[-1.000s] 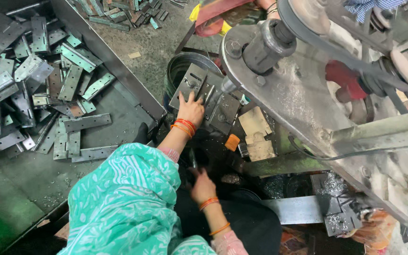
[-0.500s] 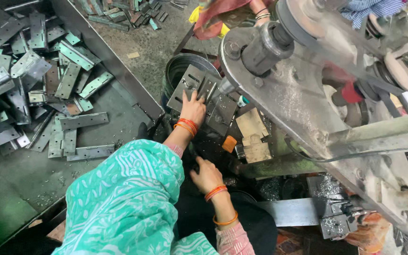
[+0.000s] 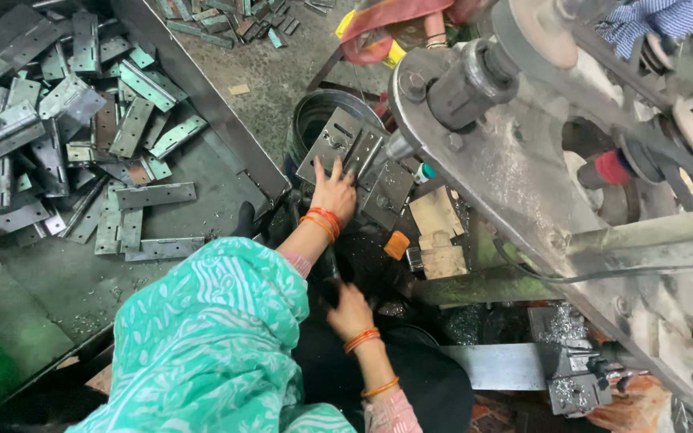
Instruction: The person operates a manual press machine to process metal hinge components. They repeatedly pick up a hinge from a bin, place it into the machine's die, and pull a lever to activate the press. The processed hinge is then removed and placed back into the bin.
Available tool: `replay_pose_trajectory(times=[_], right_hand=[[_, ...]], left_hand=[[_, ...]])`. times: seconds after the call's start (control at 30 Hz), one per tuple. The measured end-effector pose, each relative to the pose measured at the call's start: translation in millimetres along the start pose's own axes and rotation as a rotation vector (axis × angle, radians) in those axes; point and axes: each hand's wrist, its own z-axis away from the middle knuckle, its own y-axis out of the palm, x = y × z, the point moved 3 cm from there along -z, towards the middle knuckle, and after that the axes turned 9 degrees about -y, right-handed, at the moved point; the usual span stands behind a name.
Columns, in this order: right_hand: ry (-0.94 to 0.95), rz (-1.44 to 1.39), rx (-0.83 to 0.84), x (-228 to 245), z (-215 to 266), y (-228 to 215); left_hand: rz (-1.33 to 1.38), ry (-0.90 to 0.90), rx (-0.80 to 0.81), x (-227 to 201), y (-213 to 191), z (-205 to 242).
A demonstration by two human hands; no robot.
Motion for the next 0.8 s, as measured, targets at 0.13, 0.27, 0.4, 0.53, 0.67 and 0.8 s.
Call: replay_pose_trajectory(times=[0.13, 0.27, 0.4, 0.53, 0.67, 0.8], right_hand=[[0.036, 0.057, 0.100, 4, -21, -36], [0.074, 0.062, 0.040, 8, -8, -7], [0.129, -0.041, -0.043, -1, 11, 27], [0.108, 0.017, -0.005, -7, 9, 32], [0.124, 0.095, 0.074, -3, 2, 28], [0.112, 0.115, 0.124, -1, -2, 22]], left_hand=[[-0.001, -0.035, -0.049, 0, -1, -28], [0.000, -0.052, -0.016, 0, -1, -38], [-0.009, -0.024, -0.019, -1, -2, -39], [0.021, -0.015, -0.088, 2, 5, -32], [0.053, -0.012, -0.137, 5, 7, -35], [0.030, 0.027, -0.101, 4, 12, -40]])
